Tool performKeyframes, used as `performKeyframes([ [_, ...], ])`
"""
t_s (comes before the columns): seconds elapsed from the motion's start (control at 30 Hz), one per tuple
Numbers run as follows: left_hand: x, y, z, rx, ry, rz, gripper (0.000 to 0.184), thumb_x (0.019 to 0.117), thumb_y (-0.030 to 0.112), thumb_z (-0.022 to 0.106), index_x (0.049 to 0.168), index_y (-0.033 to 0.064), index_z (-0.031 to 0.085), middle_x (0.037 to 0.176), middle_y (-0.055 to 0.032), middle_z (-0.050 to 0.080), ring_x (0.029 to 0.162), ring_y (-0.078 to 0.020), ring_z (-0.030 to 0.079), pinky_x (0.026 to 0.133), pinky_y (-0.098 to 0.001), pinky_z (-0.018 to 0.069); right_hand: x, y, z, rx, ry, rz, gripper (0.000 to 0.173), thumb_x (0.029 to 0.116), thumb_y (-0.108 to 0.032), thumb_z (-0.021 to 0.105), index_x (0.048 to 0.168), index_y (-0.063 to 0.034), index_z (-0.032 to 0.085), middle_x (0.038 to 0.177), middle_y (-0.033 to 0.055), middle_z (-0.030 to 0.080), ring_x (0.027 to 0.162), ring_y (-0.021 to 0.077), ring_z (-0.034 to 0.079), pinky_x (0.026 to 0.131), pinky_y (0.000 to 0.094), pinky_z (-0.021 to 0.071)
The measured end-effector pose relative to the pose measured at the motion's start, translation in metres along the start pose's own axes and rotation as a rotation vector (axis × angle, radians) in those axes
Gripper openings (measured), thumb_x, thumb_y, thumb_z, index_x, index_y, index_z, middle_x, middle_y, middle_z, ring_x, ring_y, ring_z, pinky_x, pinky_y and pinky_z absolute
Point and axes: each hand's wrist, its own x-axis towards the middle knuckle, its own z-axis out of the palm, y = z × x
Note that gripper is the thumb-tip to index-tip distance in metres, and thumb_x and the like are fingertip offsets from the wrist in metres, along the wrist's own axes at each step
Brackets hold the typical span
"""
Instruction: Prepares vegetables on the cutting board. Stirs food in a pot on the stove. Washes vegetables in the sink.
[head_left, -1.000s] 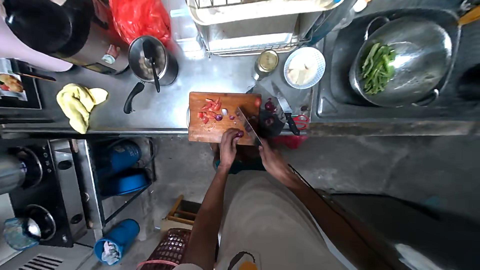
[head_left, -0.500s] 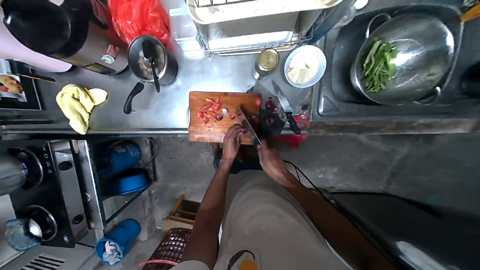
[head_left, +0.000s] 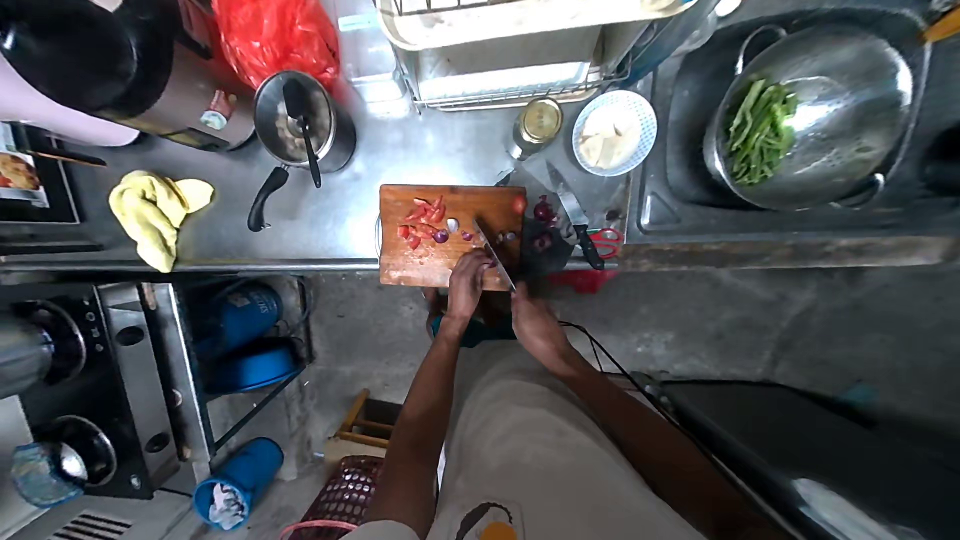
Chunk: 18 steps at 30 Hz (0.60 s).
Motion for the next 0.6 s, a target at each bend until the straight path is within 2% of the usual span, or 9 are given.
performKeyframes([
  [0.3,0.002,-0.007,0.0,-0.02,-0.025,0.007,0.017,0.1007,0.005,0.06,0.112,0.0037,0.072,0.128,-0.0104,0.068,0.128,-0.0213,0.06,0.113,-0.0389,0.0479,0.051,0.009,0.028,0.086,0.093,-0.057,0.036,0.1121,-0.024,0.039,0.141,-0.0038,0.045,0.097,0.0234,0.069,0.094,0.0419,0.072,0.083,0.0562,0.0577],
  [0.4,0.001,-0.005,0.001,-0.003,-0.051,0.003,0.017,0.0981,0.01,0.067,0.114,0.004,0.07,0.134,-0.0102,0.064,0.133,-0.0226,0.056,0.115,-0.0395,0.0454,0.062,0.013,0.022,0.198,0.105,-0.085,0.039,0.1123,-0.029,0.039,0.142,-0.0048,0.046,0.095,0.0229,0.069,0.09,0.0411,0.071,0.08,0.0584,0.0574],
  [0.47,0.002,-0.005,0.004,0.016,-0.054,-0.012,0.02,0.0971,0.014,0.07,0.115,0.004,0.069,0.133,-0.0112,0.064,0.132,-0.0244,0.056,0.114,-0.0409,0.046,0.065,0.019,0.015,0.296,0.108,-0.09,0.043,0.1122,-0.036,0.038,0.14,-0.0057,0.05,0.094,0.0219,0.068,0.089,0.0394,0.07,0.08,0.0598,0.0562],
  [0.53,0.004,-0.002,0.002,0.025,-0.067,-0.041,0.029,0.0961,0.015,0.072,0.122,0.0037,0.066,0.132,-0.0128,0.064,0.128,-0.0261,0.058,0.111,-0.0421,0.0478,0.065,0.023,0.009,0.39,0.119,-0.102,0.047,0.1117,-0.043,0.036,0.135,-0.0068,0.054,0.094,0.0197,0.068,0.087,0.0364,0.069,0.078,0.0584,0.0558],
  [0.6,0.003,0.002,-0.003,0.025,-0.086,-0.055,0.037,0.0933,0.012,0.073,0.127,0.0053,0.062,0.133,-0.0127,0.062,0.129,-0.0263,0.057,0.111,-0.0423,0.0477,0.066,0.024,0.005,0.461,0.159,-0.127,0.05,0.111,-0.047,0.035,0.134,-0.0072,0.056,0.09,0.0174,0.067,0.078,0.0328,0.068,0.071,0.0549,0.0567],
])
